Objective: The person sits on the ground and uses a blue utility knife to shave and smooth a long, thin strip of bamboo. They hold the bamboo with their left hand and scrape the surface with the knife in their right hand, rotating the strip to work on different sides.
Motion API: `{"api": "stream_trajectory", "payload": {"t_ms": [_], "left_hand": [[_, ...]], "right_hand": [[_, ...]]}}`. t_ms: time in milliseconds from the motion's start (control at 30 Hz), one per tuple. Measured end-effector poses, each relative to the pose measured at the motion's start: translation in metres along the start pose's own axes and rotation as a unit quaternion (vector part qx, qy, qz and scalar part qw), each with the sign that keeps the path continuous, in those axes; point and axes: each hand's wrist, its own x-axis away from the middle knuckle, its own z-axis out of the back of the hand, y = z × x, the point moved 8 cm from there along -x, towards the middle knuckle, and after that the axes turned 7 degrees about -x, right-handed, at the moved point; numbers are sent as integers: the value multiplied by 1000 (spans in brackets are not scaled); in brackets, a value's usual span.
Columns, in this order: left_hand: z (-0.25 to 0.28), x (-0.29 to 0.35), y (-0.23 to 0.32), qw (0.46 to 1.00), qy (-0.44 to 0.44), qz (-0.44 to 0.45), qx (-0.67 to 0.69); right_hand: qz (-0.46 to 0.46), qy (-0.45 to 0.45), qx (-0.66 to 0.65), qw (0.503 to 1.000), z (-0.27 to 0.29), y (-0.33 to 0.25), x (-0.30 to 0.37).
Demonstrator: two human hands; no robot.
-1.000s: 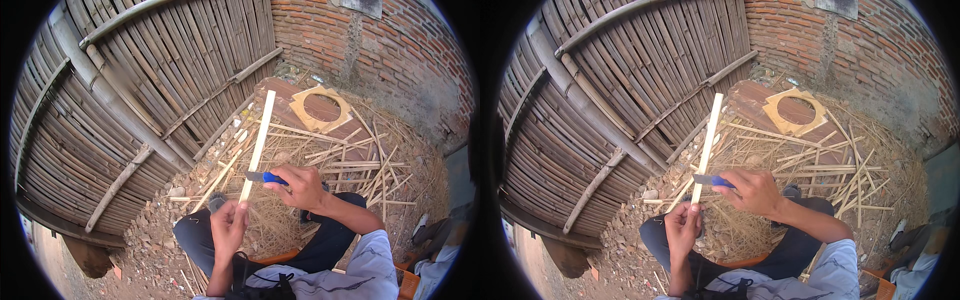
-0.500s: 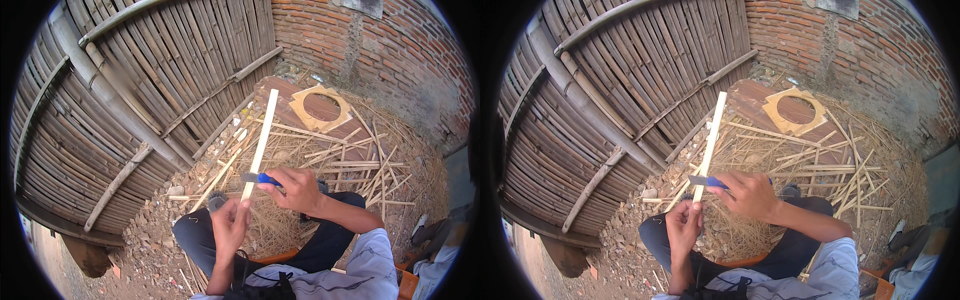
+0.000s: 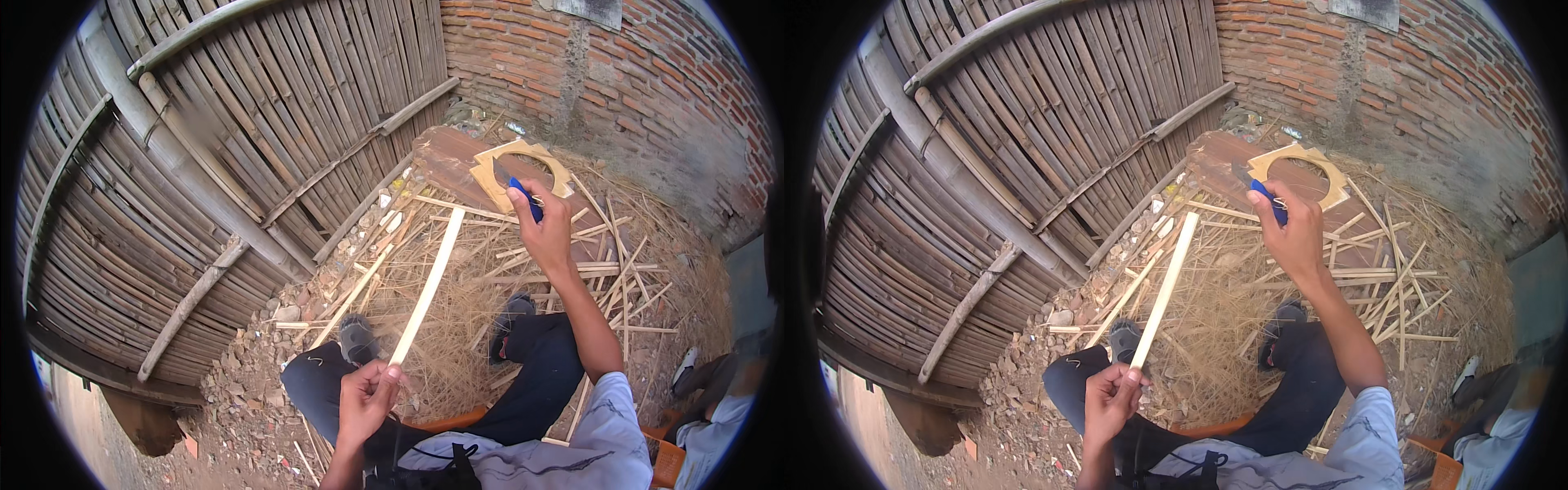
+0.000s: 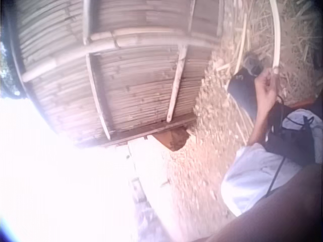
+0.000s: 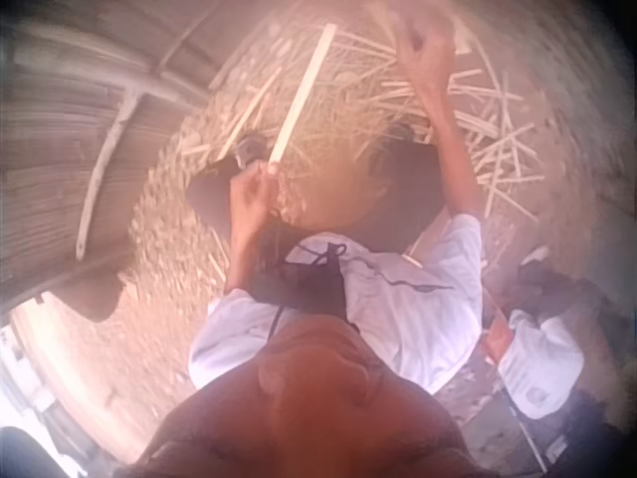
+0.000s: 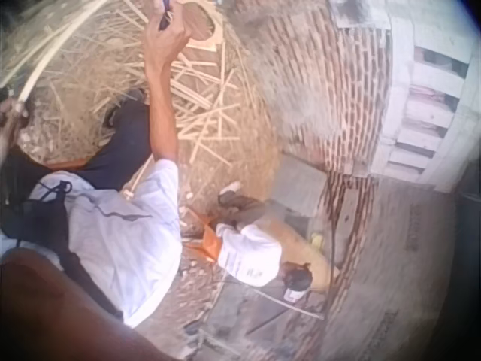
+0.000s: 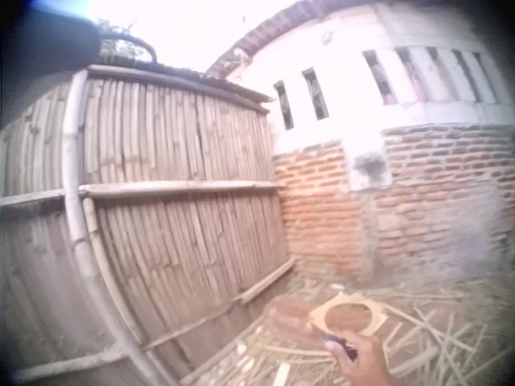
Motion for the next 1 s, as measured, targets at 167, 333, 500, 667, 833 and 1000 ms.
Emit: {"api": "stream_trajectory", "payload": {"t_ms": [167, 333, 500, 667, 833, 1000], "left_hand": [[4, -29, 5, 998, 34, -46, 19], [-9, -44, 19, 998, 4, -54, 21], [-15, -44, 24, 998, 15, -52, -27], [-21, -46, 43, 979, 28, -151, -137], [-24, -46, 53, 959, 50, -187, -208], [-24, -44, 55, 942, 66, -217, -248]], "right_hand": [[105, -111, -80, 985, -47, -45, 49], [170, -198, -105, 960, -76, -82, 90], [191, -220, -91, 952, -81, -92, 100], [192, -215, -101, 952, -84, -100, 107], [190, -225, -82, 952, -85, -101, 113], [187, -240, -75, 950, -86, -101, 115]]}}
